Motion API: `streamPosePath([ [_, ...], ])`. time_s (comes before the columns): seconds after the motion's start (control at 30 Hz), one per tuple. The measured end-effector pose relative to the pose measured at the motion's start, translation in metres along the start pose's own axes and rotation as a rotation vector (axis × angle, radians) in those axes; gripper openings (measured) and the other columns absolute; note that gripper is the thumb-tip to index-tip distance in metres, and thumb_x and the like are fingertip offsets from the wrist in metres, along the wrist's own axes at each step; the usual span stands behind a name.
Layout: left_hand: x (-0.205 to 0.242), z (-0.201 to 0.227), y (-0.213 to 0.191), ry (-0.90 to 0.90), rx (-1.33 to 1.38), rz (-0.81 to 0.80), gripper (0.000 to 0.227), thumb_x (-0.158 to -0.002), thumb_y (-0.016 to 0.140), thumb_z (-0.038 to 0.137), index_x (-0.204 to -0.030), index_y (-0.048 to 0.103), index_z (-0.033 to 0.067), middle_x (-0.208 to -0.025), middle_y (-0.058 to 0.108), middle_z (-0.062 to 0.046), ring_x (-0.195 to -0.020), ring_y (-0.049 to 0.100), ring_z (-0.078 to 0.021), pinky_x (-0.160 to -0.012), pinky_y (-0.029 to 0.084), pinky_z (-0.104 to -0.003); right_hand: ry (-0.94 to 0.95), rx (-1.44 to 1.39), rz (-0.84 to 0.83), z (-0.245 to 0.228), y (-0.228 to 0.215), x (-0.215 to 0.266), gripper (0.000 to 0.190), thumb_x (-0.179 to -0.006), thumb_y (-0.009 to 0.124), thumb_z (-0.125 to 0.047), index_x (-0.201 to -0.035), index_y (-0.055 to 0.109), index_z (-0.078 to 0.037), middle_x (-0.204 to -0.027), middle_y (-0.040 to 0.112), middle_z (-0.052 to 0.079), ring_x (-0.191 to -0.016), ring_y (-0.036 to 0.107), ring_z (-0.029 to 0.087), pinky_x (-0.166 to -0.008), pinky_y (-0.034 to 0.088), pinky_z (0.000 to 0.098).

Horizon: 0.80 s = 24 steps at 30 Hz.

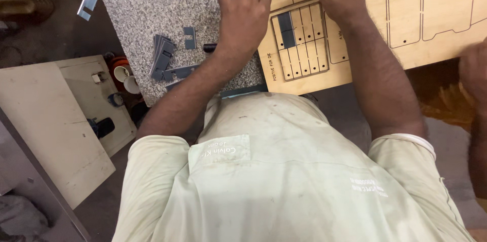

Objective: The person places small dark rectangular components into slots on a wooden jig and uses a marker to draw lines on the jig. A second person briefly enters the frame to hand over additional components.

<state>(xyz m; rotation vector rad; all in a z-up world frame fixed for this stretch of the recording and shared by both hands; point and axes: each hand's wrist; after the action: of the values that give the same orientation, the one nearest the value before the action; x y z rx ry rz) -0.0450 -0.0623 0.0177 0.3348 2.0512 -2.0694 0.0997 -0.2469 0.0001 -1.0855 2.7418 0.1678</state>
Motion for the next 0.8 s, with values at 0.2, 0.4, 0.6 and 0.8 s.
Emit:
streamPosePath([
  [0.2,-0.003,0.000,0.006,-0.027,-0.022,-0.045,0.044,-0.097,0.067,0.007,-0.140,0.066,0.0010,-0.140,0.058,-0.008,-0.133,0.047,-0.0243,-0.105,0.036,-0.051,-0.048,-0.020,-0.017,0.007,-0.002,-0.001,0.007,-0.116,0.073,-0.001,-0.115,0.067,-0.001,-0.103,0.069,0.000,-0.095,0.067,0.009,-0.082,0.054,0.0245],
  [0.4,-0.004,-0.002,-0.003,0.017,-0.041,0.020,0.045,-0.092,0.068,0.009,-0.136,0.066,0.0013,-0.138,0.059,-0.008,-0.132,0.048,-0.0239,-0.102,0.037,-0.048,0.017,0.022,-0.015,0.021,-0.009,0.004,0.008,-0.119,0.074,-0.003,-0.113,0.068,-0.001,-0.093,0.066,-0.001,-0.083,0.062,0.007,-0.073,0.048,0.0236],
  [0.6,-0.010,-0.002,-0.008,-0.007,-0.017,0.010,0.041,-0.095,0.068,0.009,-0.136,0.067,0.0031,-0.126,0.061,-0.006,-0.118,0.055,-0.0236,-0.102,0.037,-0.048,0.071,0.042,-0.013,0.025,-0.008,0.006,0.007,-0.117,0.070,-0.002,-0.111,0.068,-0.001,-0.096,0.065,-0.002,-0.082,0.059,0.006,-0.071,0.046,0.0241],
  [0.8,-0.011,-0.007,-0.006,-0.011,0.055,0.087,0.041,-0.093,0.069,0.004,-0.133,0.066,0.0065,-0.121,0.063,-0.004,-0.112,0.060,-0.0196,-0.104,0.039,-0.046,0.141,0.085,0.028,0.025,-0.006,0.007,0.015,-0.117,0.076,-0.004,-0.107,0.065,-0.003,-0.094,0.061,-0.004,-0.081,0.058,0.005,-0.071,0.046,0.0244],
])
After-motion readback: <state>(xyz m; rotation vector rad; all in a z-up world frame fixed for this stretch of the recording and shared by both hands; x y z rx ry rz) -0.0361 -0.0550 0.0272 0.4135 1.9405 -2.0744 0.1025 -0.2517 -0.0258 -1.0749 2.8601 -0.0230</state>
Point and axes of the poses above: each hand's wrist, its own x-axis away from the middle knuckle, its own y-axis out of the palm, z = x × y
